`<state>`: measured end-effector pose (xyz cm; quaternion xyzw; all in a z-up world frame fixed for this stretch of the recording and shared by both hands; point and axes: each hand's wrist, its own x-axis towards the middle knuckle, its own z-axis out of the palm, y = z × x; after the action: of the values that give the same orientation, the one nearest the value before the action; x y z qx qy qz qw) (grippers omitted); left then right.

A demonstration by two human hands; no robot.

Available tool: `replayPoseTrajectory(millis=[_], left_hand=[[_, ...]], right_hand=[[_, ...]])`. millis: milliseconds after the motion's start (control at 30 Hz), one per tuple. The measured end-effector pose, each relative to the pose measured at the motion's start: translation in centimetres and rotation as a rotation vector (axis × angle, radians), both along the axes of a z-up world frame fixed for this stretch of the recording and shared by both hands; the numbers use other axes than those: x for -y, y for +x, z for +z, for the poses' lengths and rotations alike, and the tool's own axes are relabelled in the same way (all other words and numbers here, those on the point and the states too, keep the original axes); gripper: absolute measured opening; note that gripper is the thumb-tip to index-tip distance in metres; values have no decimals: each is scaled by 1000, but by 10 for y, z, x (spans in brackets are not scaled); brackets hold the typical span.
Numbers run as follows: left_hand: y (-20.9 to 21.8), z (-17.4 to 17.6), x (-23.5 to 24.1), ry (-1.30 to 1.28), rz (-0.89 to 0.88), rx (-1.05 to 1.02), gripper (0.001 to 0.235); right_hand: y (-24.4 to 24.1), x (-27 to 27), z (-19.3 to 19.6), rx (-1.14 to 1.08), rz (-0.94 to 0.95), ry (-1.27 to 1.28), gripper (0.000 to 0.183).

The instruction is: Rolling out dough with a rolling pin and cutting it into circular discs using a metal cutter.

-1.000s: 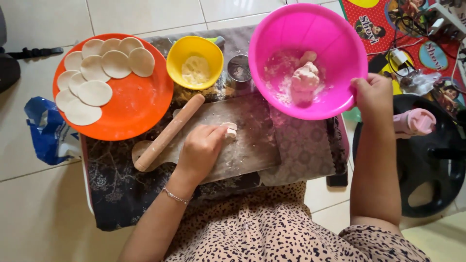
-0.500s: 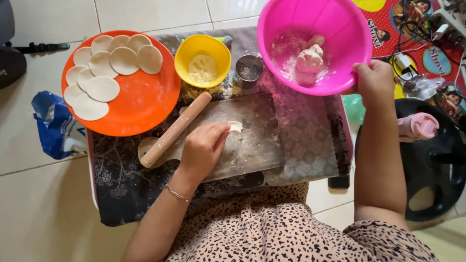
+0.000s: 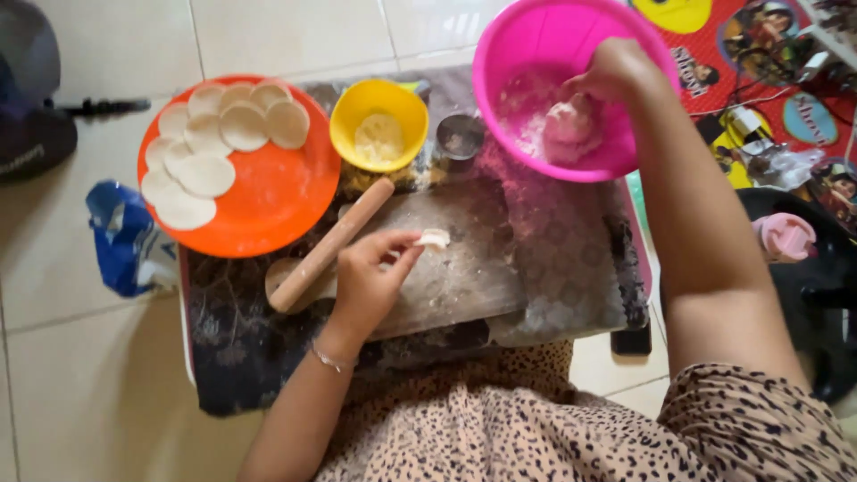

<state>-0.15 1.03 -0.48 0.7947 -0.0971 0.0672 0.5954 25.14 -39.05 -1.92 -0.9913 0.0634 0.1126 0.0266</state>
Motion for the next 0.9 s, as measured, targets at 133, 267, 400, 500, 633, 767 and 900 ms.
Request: replayPoseTrajectory(millis=[133,267,400,500,633,767,900], left_hand=[[6,-19,-8,-468,-120,-396,26],[20,-40,-12,-858,-229,-552,29],[23,-22,-3,-402,-120,-254,23],[24,-12,1,117,72,182,29],[34,-55,17,555,-18,389,23],[31,-55,25,906,8,597,25],[22,-44,23,1008,-133,501,45]], right_hand=[[-11,-6,11,98,80,24,44],[-79,-54,77,489,295,133,10],[-208,-184,125,-313,-268,1657,10],[-226,-169,31,348,709,460,41],[-229,-150,27,389,637,514,40],[-233,-128,36,389,439,723,42],[-245,-122,28,332,314,878,43]])
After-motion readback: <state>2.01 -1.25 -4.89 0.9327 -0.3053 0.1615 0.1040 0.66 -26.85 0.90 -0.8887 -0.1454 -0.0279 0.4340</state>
